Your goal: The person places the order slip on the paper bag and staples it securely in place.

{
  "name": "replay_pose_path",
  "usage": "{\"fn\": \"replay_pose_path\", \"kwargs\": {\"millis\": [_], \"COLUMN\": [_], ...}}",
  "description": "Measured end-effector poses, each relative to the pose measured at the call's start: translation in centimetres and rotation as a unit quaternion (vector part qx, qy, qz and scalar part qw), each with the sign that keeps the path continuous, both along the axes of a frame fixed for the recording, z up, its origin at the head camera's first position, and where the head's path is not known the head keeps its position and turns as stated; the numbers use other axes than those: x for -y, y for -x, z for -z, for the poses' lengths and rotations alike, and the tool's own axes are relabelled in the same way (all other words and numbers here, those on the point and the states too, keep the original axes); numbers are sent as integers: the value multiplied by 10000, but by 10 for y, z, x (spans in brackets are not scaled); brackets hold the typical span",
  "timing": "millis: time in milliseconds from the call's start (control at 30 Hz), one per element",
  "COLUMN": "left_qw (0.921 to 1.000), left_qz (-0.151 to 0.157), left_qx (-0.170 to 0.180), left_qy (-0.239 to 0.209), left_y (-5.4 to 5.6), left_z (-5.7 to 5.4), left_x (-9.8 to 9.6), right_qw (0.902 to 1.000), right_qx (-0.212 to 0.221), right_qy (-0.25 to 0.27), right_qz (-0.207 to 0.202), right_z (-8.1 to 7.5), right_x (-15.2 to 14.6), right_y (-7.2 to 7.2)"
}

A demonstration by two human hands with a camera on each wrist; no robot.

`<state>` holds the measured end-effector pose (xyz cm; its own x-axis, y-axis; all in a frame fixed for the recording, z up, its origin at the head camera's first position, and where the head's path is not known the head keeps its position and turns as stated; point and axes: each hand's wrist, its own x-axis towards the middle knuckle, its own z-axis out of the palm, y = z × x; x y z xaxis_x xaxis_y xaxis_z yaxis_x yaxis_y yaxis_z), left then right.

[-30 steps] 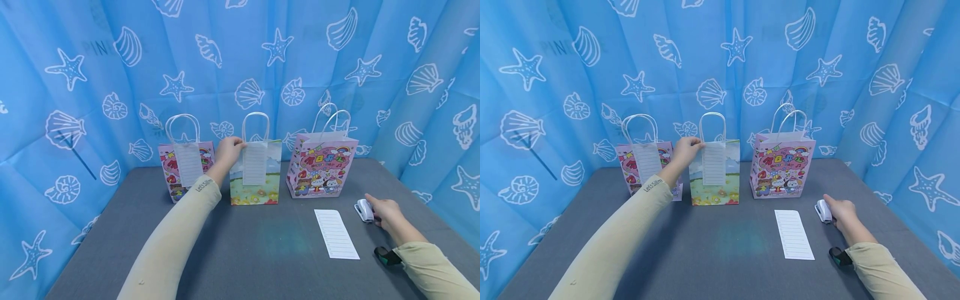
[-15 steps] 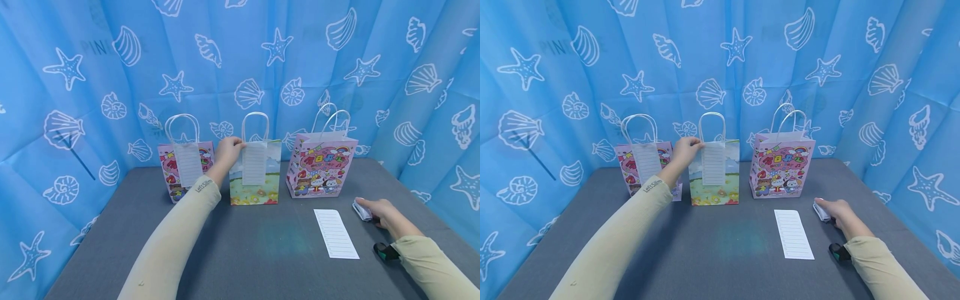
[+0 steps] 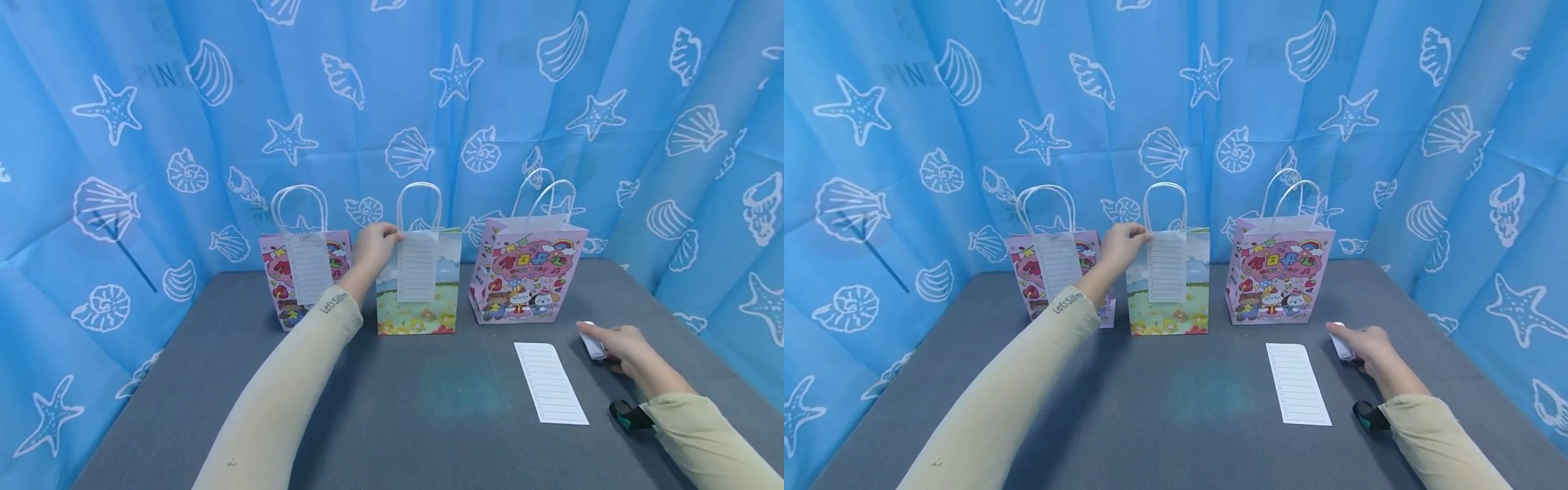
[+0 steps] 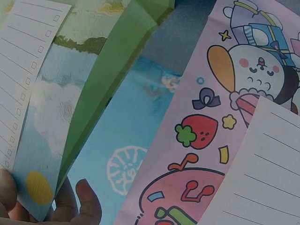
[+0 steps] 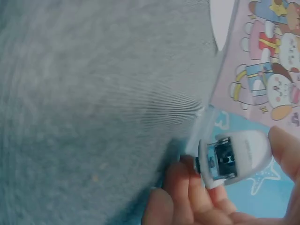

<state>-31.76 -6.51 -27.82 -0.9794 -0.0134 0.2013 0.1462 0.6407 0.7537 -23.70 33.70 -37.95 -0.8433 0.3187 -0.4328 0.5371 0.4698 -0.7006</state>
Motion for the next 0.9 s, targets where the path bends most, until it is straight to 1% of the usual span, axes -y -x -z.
{"fn": "replay_pose_path", "kwargs": {"millis": [100, 267, 467, 567, 700, 833, 900], "left_qw": [10000, 10000, 10000, 10000, 9999, 9999, 9999], "left_qz": [-29, -36, -16, -20, -4, 11, 24], "left_qx": [-6, -18, -82, -83, -81, -67, -53], "left_qy": [-6, -20, -13, -29, -78, -100, -115], "left_y": [0, -1, 0, 0, 0, 0, -1], "left_z": [0, 0, 1, 1, 1, 0, 0], "left_x": [0, 0, -1, -1, -1, -1, -1], "right_qw": [9997, 9968, 9927, 9884, 9825, 9710, 9651], "right_qx": [-220, -570, -969, -1169, -1209, -1212, -1267], "right_qy": [64, 552, 683, 956, 1417, 2060, 2293], "right_qz": [96, 8, 222, 184, 20, -40, -44], "right_z": [-5, -11, -16, -18, -22, -25, -26], "right_x": [1, 5, 18, 24, 29, 32, 34], "right_y": [-4, -11, -18, -21, -23, -22, -21]}}
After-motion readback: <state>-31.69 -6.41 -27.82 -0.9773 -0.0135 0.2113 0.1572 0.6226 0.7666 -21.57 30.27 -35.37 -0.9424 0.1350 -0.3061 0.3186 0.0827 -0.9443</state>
